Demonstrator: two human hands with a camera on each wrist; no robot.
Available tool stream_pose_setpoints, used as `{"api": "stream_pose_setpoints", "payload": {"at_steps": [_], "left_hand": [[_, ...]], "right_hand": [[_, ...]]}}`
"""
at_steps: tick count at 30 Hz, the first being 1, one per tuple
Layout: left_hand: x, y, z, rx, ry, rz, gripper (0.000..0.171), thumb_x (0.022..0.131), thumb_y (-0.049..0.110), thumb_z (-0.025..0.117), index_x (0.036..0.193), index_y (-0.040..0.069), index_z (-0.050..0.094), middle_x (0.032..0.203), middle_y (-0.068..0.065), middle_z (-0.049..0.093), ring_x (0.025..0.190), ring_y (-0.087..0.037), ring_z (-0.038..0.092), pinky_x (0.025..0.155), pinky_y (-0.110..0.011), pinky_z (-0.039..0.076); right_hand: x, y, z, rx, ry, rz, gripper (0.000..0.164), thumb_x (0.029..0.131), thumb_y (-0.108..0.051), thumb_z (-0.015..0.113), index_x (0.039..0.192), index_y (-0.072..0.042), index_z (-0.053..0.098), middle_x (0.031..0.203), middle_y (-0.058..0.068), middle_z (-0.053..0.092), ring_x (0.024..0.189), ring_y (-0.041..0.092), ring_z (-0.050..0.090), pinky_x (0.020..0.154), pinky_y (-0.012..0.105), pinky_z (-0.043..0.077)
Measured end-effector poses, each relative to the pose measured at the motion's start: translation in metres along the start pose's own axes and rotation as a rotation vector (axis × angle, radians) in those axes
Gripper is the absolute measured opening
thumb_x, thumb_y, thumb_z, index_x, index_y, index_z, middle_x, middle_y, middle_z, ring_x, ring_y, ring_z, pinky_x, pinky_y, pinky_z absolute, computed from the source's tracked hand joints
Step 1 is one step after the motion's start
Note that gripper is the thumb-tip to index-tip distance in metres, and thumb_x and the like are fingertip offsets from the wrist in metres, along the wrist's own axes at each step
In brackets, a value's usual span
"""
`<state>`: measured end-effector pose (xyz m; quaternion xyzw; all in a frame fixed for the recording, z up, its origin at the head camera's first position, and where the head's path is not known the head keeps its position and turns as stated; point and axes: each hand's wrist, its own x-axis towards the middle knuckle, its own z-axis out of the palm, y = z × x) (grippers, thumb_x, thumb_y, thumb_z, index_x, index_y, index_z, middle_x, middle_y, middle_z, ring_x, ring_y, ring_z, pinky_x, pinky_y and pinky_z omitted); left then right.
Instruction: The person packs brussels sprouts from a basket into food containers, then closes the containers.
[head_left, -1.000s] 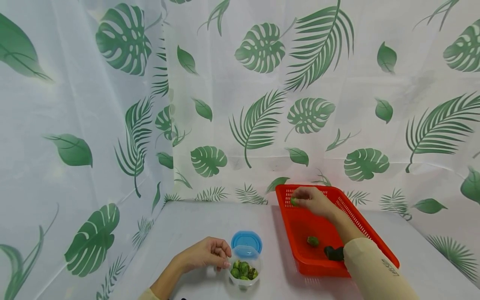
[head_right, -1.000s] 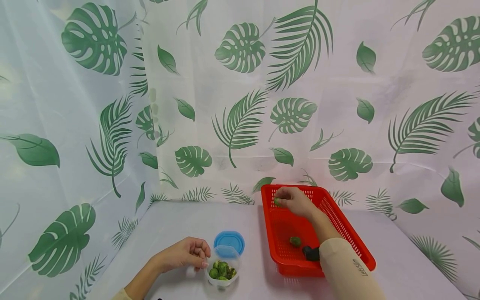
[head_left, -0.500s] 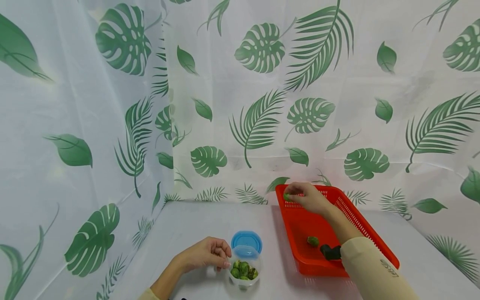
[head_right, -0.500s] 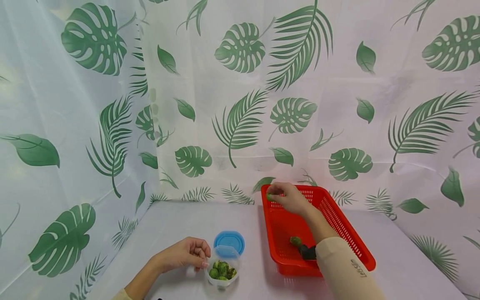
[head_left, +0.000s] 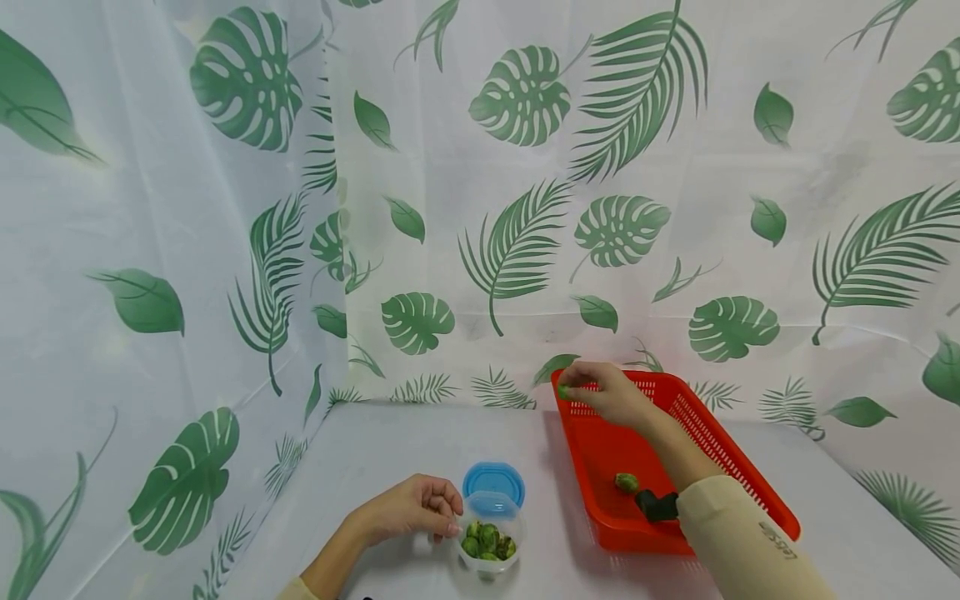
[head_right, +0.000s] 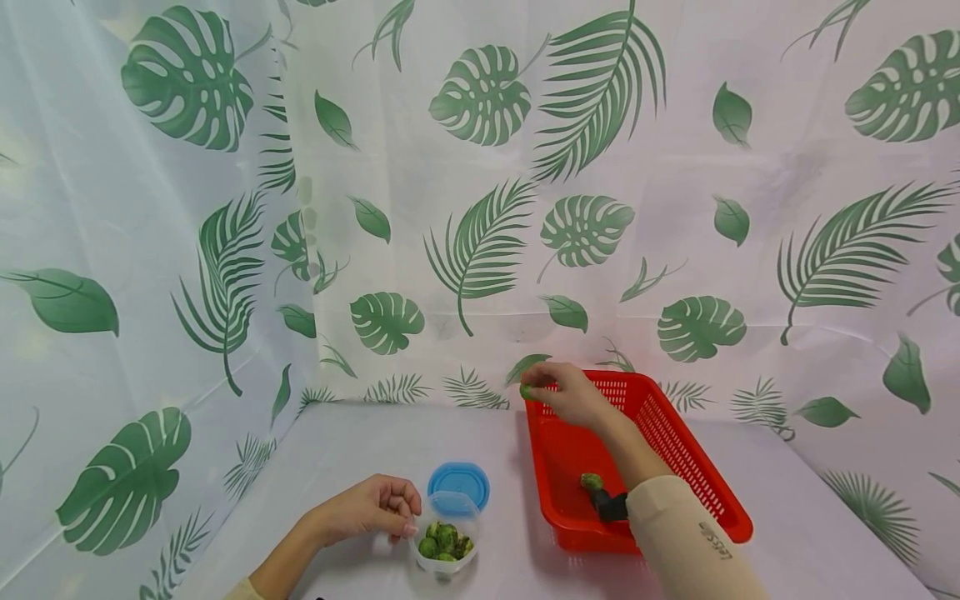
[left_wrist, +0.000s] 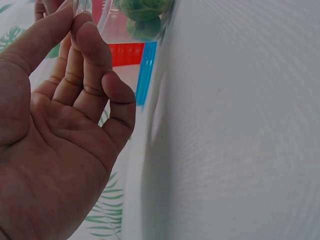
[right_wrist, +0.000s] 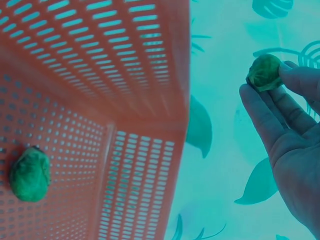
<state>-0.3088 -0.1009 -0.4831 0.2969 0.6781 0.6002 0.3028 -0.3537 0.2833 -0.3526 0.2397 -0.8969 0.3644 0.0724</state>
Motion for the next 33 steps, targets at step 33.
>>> {"api": "stream_pose_setpoints", "payload": {"at_steps": [33], "left_hand": [[0.000,0.000,0.000,0.019,-0.008,0.005,0.035,0.093,0.009,0.077,0.116,-0.012,0.061,0.083,0.004,0.073,0.071,-0.007,0.065,0.068,-0.026,0.052]], "right_hand": [[0.001,-0.055,0.021,0.034,-0.062,-0.173,0.024,0.100,-0.006,0.068,0.119,-0.018,0.073,0.117,0.003,0.073,0.110,0.024,0.068,0.089,0.029,0.060]]}}
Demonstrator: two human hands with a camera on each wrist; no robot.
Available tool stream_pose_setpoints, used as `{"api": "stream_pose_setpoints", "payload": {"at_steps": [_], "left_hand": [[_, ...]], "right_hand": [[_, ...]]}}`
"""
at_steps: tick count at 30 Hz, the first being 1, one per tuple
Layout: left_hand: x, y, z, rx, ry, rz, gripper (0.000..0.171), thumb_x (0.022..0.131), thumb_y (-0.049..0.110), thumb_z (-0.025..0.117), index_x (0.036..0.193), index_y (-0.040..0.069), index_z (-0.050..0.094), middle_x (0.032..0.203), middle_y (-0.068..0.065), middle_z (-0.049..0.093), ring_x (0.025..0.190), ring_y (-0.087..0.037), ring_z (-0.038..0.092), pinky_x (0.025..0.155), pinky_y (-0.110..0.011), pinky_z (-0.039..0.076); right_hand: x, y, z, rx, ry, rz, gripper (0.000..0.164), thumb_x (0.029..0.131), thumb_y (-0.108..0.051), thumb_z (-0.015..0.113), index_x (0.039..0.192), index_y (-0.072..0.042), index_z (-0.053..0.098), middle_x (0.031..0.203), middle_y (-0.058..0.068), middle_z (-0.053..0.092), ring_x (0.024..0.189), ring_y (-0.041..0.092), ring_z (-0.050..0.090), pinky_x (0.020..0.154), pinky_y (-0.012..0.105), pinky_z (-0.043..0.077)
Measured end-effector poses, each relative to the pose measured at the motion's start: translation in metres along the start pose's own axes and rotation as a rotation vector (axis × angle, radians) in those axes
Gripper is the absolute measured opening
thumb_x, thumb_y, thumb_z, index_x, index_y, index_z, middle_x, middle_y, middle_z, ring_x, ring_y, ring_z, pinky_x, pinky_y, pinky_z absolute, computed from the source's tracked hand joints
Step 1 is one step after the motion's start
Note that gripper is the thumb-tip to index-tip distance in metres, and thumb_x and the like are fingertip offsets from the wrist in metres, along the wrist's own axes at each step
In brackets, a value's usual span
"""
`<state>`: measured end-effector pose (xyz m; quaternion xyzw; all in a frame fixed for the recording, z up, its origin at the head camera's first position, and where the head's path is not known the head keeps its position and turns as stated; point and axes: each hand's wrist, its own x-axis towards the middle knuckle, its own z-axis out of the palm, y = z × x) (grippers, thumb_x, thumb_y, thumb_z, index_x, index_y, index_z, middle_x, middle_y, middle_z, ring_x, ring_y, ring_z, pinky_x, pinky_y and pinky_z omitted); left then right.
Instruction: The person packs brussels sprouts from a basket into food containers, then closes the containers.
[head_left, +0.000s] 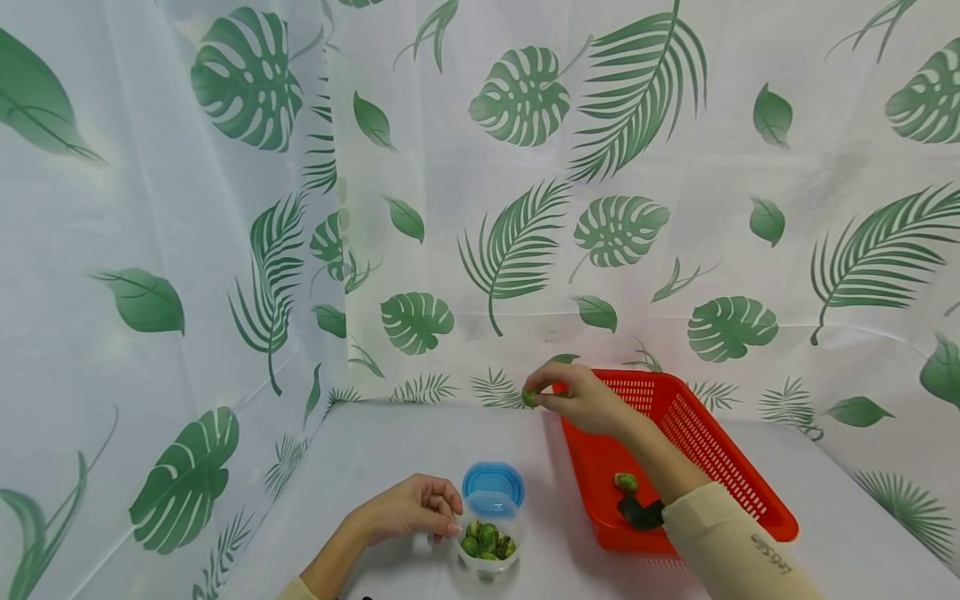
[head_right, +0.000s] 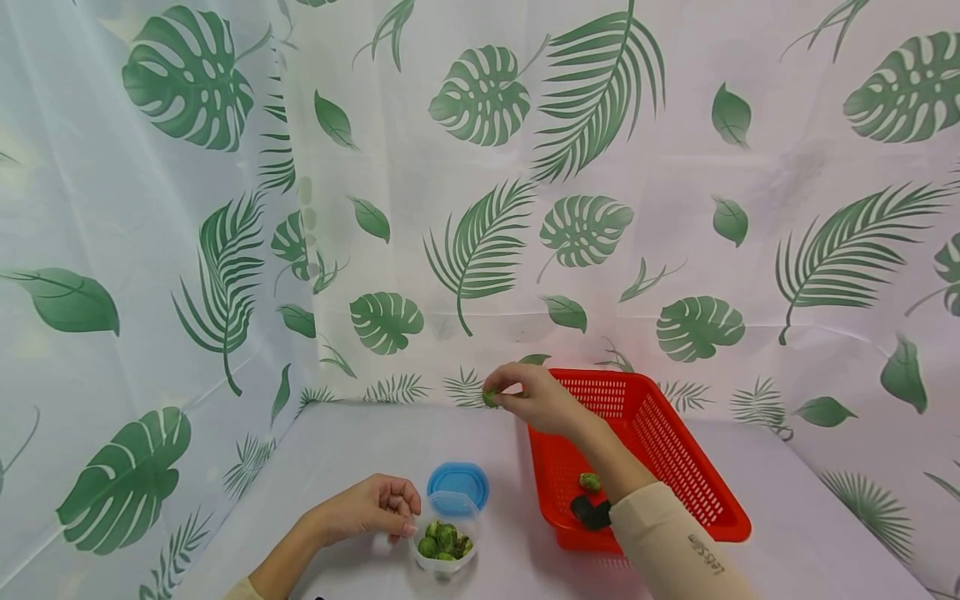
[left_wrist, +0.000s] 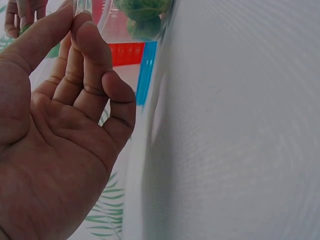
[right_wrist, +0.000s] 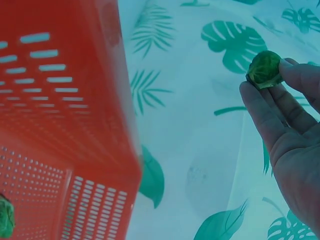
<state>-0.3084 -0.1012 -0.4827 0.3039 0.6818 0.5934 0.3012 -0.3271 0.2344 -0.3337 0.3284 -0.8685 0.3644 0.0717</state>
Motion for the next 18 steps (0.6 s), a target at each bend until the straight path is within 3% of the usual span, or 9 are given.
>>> {"api": "stream_pose_setpoints", "payload": {"at_steps": [18], "left_hand": [[0.001,0.000,0.000,-0.007,0.005,-0.003,0.025,0.092,0.009,0.078,0.111,-0.002,0.065,0.082,0.004,0.073,0.069,-0.007,0.064,0.069,-0.027,0.053]], "right_hand": [[-0.002,-0.013,0.019,0.060,-0.043,-0.047,0.021,0.099,-0.006,0.069,0.118,-0.015,0.073,0.114,0.003,0.073,0.109,0.024,0.068,0.090,0.032,0.060]]}}
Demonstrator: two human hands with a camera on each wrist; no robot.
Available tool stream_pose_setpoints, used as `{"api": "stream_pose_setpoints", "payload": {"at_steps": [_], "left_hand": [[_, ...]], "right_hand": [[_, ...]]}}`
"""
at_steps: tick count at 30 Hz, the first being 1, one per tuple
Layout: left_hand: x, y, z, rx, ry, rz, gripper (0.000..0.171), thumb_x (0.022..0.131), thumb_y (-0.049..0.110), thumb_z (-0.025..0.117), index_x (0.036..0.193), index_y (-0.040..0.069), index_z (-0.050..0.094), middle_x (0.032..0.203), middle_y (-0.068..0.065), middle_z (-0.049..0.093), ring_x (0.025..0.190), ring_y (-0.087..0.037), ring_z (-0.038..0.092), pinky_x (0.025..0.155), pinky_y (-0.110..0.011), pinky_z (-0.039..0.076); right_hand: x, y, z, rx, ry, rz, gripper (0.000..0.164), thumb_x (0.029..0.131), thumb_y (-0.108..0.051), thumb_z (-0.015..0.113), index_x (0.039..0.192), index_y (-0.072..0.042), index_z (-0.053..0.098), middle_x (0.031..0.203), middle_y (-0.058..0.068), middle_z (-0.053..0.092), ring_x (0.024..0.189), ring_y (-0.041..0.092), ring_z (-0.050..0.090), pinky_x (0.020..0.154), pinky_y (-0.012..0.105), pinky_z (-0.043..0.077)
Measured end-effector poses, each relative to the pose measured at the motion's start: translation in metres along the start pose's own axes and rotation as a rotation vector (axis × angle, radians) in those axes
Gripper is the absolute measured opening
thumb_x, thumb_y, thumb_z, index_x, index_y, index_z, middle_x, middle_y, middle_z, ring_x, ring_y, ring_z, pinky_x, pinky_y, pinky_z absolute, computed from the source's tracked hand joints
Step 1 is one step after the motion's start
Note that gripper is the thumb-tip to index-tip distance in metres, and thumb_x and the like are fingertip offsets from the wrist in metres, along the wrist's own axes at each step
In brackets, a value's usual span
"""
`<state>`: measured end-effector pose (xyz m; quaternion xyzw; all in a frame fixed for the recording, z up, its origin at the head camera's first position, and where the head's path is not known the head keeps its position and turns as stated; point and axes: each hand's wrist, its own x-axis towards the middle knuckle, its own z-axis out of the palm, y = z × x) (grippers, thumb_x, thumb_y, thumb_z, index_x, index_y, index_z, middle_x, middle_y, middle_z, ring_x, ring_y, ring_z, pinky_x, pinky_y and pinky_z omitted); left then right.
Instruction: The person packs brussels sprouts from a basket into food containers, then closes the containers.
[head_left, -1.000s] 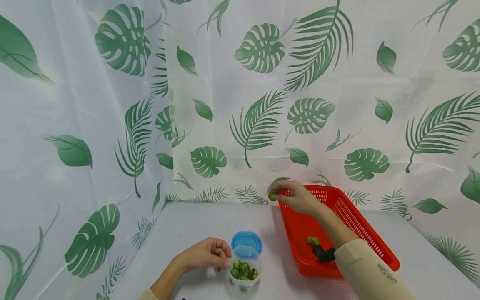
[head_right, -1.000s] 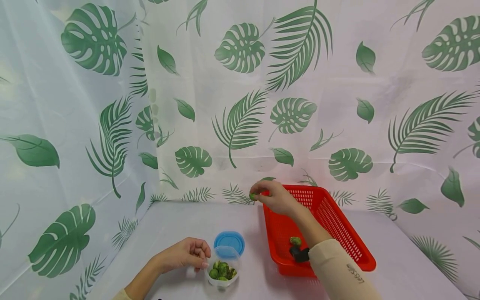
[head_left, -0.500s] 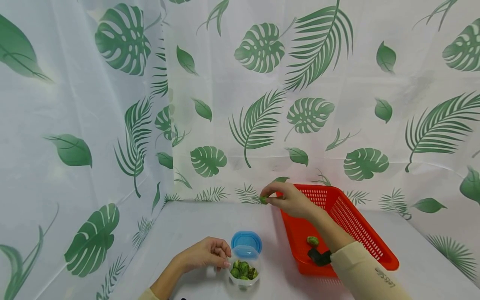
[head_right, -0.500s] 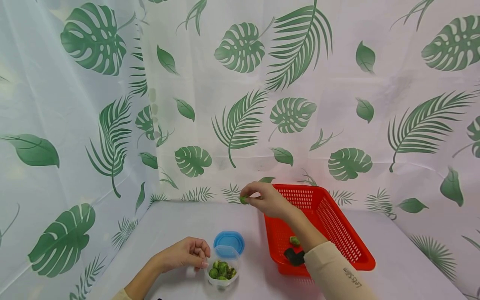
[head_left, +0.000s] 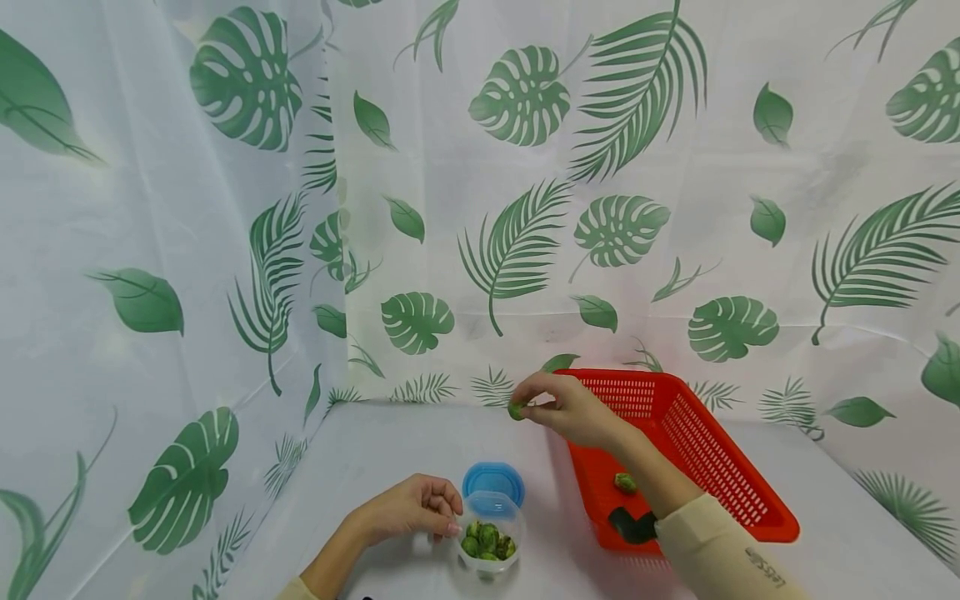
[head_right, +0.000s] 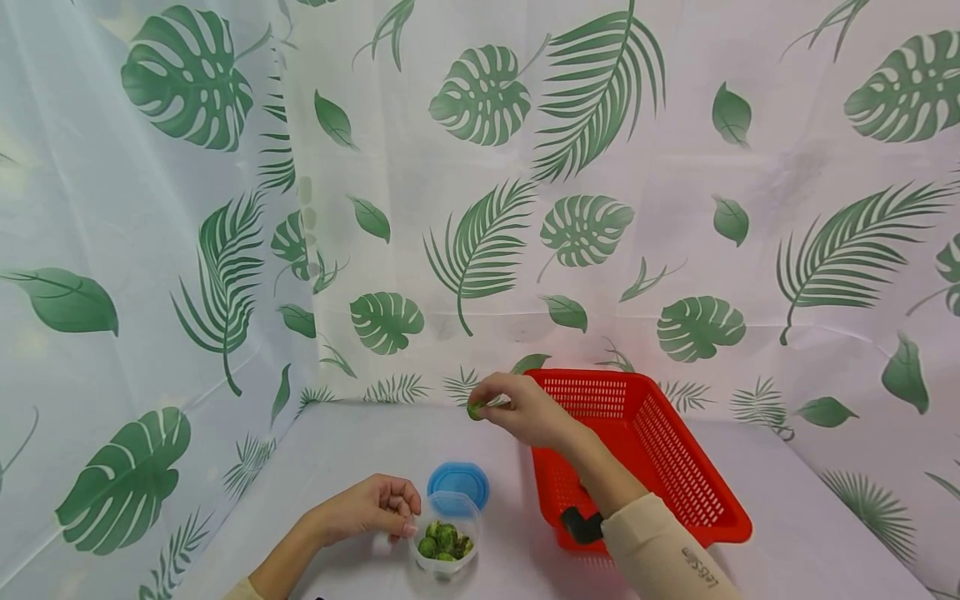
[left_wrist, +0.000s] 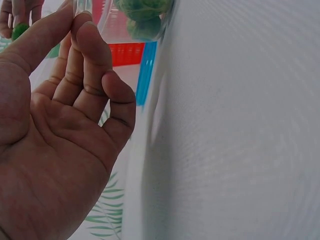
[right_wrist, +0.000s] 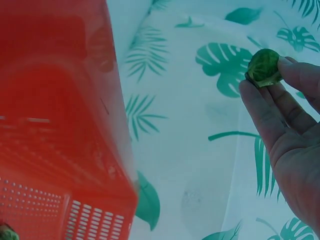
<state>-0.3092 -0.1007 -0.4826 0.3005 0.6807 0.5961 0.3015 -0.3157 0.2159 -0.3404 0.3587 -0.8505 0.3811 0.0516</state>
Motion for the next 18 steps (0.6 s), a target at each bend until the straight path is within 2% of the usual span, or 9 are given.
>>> {"api": "stream_pose_setpoints", "payload": {"at_steps": [7,13,18], "left_hand": [[0.000,0.000,0.000,0.001,-0.004,0.001,0.032,0.092,0.010,0.078,0.114,-0.008,0.063,0.082,0.004,0.073,0.069,-0.007,0.064,0.069,-0.027,0.052],[0.000,-0.001,-0.001,-0.006,-0.010,0.000,0.028,0.093,0.009,0.077,0.112,-0.005,0.064,0.082,0.004,0.073,0.070,-0.008,0.064,0.069,-0.027,0.054],[0.001,-0.002,-0.001,-0.013,-0.015,0.002,0.028,0.094,0.008,0.076,0.113,-0.007,0.063,0.082,0.004,0.073,0.070,-0.007,0.064,0.068,-0.027,0.055]], "right_hand": [[-0.001,-0.004,0.006,0.024,-0.011,-0.020,0.021,0.099,-0.006,0.069,0.118,-0.014,0.073,0.113,-0.001,0.073,0.107,0.019,0.068,0.090,0.032,0.060],[-0.003,-0.009,0.013,0.039,-0.027,-0.058,0.020,0.100,-0.006,0.068,0.117,-0.015,0.073,0.113,0.000,0.073,0.107,0.019,0.069,0.090,0.032,0.060],[-0.004,-0.014,0.019,0.057,-0.040,-0.073,0.019,0.100,-0.004,0.067,0.116,-0.013,0.073,0.113,0.001,0.073,0.106,0.018,0.069,0.090,0.031,0.060]]}}
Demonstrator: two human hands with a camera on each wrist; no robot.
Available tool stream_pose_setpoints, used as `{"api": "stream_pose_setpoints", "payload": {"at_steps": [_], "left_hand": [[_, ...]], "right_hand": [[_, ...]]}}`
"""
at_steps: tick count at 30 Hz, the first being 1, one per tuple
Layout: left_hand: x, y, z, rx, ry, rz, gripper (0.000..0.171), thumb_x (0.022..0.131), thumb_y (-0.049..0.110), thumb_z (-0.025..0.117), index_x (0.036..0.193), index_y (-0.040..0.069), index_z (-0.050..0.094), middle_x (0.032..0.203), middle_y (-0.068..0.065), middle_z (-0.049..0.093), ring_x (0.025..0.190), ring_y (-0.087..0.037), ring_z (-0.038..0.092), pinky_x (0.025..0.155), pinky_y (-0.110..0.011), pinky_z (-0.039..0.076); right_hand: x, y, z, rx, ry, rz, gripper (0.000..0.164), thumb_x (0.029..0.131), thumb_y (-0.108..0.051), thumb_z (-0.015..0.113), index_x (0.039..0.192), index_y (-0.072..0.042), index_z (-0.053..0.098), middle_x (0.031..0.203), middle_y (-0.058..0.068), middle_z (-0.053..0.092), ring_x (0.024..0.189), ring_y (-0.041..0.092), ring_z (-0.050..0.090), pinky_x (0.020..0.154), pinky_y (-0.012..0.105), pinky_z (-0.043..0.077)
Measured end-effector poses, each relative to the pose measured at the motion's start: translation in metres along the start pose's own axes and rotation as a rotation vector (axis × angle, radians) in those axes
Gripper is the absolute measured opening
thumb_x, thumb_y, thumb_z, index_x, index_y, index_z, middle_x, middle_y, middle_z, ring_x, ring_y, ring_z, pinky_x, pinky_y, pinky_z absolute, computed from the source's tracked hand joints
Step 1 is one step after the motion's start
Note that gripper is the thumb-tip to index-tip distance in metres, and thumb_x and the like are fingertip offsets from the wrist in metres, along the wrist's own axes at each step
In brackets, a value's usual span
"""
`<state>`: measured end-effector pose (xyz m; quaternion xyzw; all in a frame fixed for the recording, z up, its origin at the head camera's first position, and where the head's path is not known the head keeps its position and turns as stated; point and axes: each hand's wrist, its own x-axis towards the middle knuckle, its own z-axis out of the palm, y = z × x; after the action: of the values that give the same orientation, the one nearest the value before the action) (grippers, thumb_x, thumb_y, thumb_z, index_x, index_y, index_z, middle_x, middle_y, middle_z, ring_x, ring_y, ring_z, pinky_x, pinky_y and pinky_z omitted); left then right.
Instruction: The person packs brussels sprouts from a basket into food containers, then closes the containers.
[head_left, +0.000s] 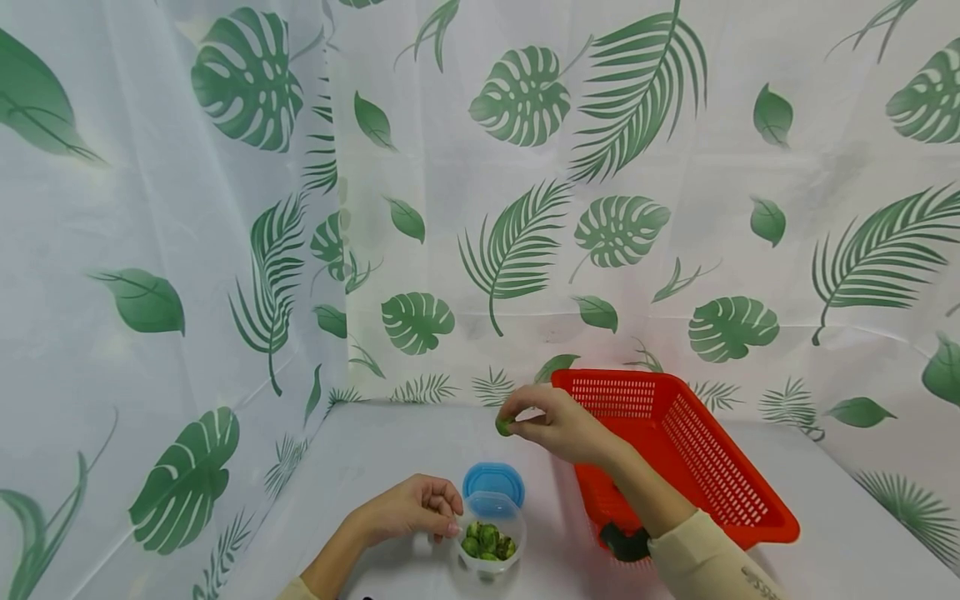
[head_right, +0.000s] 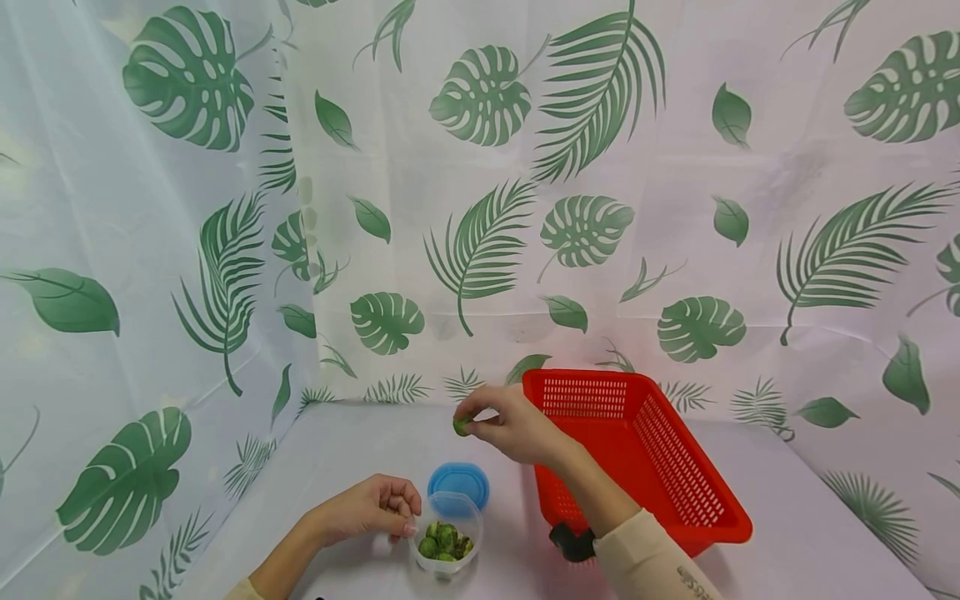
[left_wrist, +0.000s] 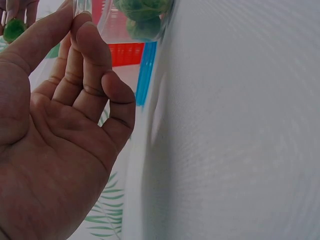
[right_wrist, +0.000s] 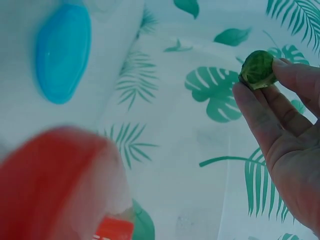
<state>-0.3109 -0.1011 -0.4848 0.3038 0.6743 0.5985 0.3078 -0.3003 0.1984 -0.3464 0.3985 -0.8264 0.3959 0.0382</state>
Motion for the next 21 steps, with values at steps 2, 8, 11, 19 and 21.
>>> {"api": "stream_pose_setpoints", "payload": {"at_steps": [2,8,11,19,21], "left_hand": [[0.000,0.000,0.000,0.000,0.001,-0.001,0.026,0.094,0.007,0.075,0.113,-0.007,0.063,0.082,0.004,0.073,0.070,-0.007,0.064,0.068,-0.027,0.055],[0.000,0.000,0.000,0.001,0.004,-0.006,0.022,0.095,0.005,0.074,0.112,-0.005,0.064,0.082,0.004,0.073,0.070,-0.007,0.064,0.068,-0.027,0.054],[0.000,0.000,0.000,-0.001,0.003,-0.007,0.021,0.095,0.005,0.073,0.112,-0.003,0.064,0.082,0.004,0.073,0.070,-0.008,0.064,0.068,-0.027,0.054],[-0.001,0.001,0.000,-0.007,-0.001,-0.002,0.023,0.093,0.009,0.077,0.110,0.000,0.065,0.082,0.004,0.073,0.070,-0.007,0.064,0.069,-0.027,0.053],[-0.001,0.002,0.000,-0.007,0.000,0.000,0.022,0.093,0.009,0.077,0.110,0.000,0.065,0.082,0.004,0.073,0.070,-0.007,0.064,0.069,-0.027,0.053]], "right_hand": [[0.000,-0.001,0.002,0.015,0.001,-0.004,0.019,0.100,-0.003,0.067,0.116,-0.011,0.073,0.113,0.003,0.073,0.105,0.019,0.070,0.090,0.032,0.060],[-0.002,0.000,0.012,0.041,-0.001,0.009,0.019,0.100,-0.002,0.067,0.116,-0.010,0.073,0.112,0.002,0.073,0.106,0.020,0.070,0.090,0.032,0.061],[-0.004,0.000,0.017,0.050,-0.002,0.032,0.018,0.100,-0.004,0.068,0.114,-0.012,0.074,0.112,0.001,0.072,0.108,0.021,0.069,0.090,0.033,0.061],[-0.011,0.001,0.031,0.062,-0.005,0.081,0.018,0.100,-0.007,0.068,0.116,-0.014,0.074,0.113,-0.002,0.073,0.110,0.020,0.068,0.091,0.034,0.060],[-0.014,0.002,0.034,0.059,-0.004,0.085,0.018,0.100,-0.008,0.068,0.115,-0.015,0.073,0.113,-0.002,0.073,0.109,0.020,0.068,0.091,0.034,0.060]]}}
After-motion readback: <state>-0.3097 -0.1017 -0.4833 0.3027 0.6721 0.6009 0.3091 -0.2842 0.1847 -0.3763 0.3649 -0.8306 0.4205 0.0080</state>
